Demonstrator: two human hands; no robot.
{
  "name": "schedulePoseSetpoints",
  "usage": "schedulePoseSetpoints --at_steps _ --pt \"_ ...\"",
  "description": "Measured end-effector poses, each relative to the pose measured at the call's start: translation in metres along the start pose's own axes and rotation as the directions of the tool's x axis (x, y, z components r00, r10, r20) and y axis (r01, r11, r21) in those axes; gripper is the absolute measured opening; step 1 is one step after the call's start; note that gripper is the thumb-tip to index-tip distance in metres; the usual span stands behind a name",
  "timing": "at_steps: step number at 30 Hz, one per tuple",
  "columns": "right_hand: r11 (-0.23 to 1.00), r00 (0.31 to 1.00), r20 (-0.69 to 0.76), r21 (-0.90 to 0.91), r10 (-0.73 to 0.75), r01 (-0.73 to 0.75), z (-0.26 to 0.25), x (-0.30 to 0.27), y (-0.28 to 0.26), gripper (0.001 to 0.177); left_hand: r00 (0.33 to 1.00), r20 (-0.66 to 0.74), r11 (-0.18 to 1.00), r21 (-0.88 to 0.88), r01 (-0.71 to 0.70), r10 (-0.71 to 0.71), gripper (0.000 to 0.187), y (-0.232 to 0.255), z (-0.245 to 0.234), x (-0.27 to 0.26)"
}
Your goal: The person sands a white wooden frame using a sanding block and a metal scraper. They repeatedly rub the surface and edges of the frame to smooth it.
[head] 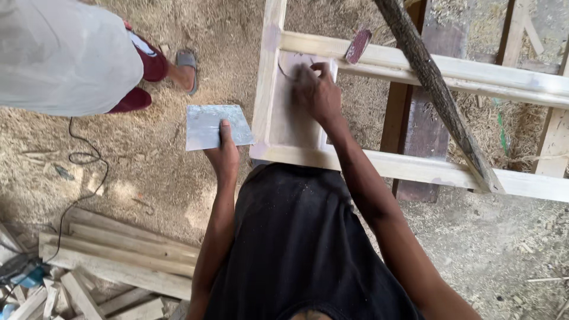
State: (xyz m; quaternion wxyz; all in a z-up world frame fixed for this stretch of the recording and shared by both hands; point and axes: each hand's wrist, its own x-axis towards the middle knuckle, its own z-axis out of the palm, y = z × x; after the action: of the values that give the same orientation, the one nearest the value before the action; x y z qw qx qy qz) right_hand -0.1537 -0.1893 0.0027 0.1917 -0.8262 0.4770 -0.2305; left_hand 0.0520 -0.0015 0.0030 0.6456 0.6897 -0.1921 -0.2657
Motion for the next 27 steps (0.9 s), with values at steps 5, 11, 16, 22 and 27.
schedulePoseSetpoints --at_steps 5,11,16,22,27 --pt "0.998 0.987 -0.148 0.026 -0.060 0.065 0.005 -0.008 0.009 0.014 0.988 -0.026 0.987 0.033 0.154 -0.153 0.045 -0.012 -0.011 -0.019" --pt "0.968 0.995 -0.065 0.244 0.072 -0.055 -0.019 -0.037 0.001 0.017 0.993 -0.010 0.993 -0.001 0.119 -0.119 0.052 -0.030 -0.004 -0.037" --pt "0.858 0.978 0.095 0.470 0.186 -0.209 -0.058 -0.065 0.000 0.022 0.997 0.039 0.992 -0.103 0.070 -0.067 0.053 -0.027 0.006 -0.039" --pt "0.688 0.850 0.319 0.498 0.419 -0.527 -0.072 -0.089 0.021 0.023 0.966 0.094 0.957 0.186 0.221 -0.241 0.050 -0.023 0.024 -0.042" --pt "0.912 0.918 -0.016 0.127 0.396 -0.391 -0.072 -0.117 0.070 0.028 0.959 0.283 0.984 0.163 -0.073 0.024 0.053 -0.032 0.042 -0.046"
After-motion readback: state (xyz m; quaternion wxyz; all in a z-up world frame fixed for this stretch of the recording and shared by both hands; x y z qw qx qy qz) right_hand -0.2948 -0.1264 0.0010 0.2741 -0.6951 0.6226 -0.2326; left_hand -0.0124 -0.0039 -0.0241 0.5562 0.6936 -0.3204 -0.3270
